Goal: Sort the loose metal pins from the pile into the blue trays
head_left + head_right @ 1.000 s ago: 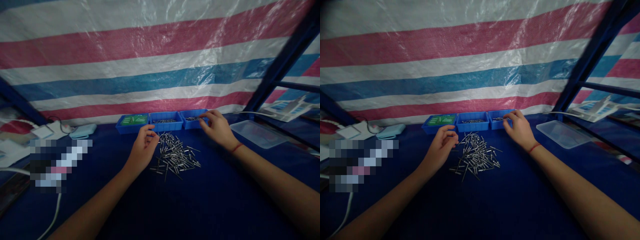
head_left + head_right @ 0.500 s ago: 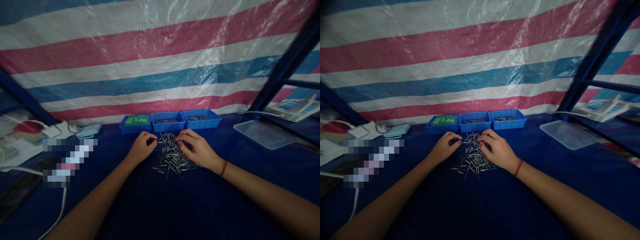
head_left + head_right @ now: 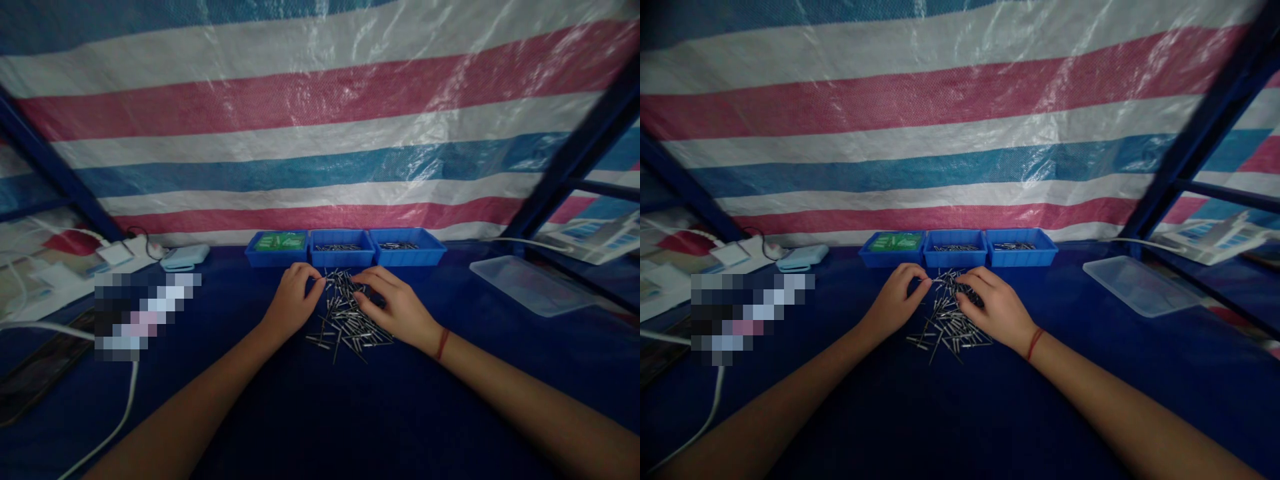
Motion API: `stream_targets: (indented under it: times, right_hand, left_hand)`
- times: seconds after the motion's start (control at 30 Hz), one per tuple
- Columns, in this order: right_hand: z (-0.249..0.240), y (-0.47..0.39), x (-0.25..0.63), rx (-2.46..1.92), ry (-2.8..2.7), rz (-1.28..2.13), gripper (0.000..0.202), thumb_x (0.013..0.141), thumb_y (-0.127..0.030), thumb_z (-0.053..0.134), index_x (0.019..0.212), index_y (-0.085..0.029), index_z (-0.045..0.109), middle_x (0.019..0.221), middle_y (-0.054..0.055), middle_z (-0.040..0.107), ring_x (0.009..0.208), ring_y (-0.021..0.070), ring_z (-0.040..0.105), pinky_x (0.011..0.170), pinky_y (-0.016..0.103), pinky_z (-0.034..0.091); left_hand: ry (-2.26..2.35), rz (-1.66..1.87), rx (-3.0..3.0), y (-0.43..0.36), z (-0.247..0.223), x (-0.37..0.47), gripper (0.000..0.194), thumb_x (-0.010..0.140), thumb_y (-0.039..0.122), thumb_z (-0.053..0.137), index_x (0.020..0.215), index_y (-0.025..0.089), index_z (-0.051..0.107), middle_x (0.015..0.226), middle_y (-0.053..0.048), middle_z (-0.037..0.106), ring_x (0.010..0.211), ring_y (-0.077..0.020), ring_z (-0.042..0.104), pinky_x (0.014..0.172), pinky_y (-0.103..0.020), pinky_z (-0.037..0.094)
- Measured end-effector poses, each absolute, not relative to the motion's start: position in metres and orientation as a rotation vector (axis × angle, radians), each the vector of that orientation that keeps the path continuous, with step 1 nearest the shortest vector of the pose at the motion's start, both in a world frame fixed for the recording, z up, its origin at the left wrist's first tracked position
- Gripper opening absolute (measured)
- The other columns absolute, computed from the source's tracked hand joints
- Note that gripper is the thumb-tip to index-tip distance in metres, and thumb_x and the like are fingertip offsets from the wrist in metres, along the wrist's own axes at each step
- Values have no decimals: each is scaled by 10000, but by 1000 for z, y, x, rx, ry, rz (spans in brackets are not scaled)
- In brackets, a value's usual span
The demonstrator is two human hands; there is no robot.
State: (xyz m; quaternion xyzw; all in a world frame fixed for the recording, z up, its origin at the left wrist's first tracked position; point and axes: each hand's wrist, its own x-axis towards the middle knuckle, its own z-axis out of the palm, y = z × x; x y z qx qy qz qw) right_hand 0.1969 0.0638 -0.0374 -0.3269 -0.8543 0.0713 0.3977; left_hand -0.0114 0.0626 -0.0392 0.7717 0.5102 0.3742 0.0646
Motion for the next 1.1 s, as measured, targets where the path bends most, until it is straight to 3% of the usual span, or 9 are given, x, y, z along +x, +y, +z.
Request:
stream_targets:
  times: [0.17,0.37,0.8,1.1]
  right_hand:
    - [-35,61,195,-759,-2274,93,225,875,-262,496,1061,-174,587,969,89,615,890,202,577,800,384,486]
    - [-33,55,193,-684,-2344,24,211,901,-237,441,817,-153,615,823,75,604,782,179,543,731,348,453]
    - [-30,48,189,-651,-2284,141,178,891,-218,443,868,-170,613,830,60,603,765,168,532,732,334,446]
    - [-29,48,187,-692,-2258,236,201,892,-224,450,733,-173,562,714,25,556,687,144,507,671,293,428]
  left_hand:
    - [1329,1261,2208,45,-36,9,38,861,200,502,839,182,527,918,-36,555,890,-171,548,746,-310,450]
    - [1165,1293,2156,30,-32,19,32,858,199,522,835,187,540,882,-24,562,864,-162,549,739,-293,443]
    - [1165,1350,2103,32,-33,20,56,859,211,512,841,189,560,857,-19,586,814,-152,564,681,-272,455]
    - [1146,1346,2143,33,-35,20,41,850,183,535,838,185,574,854,-16,595,821,-147,568,685,-264,440]
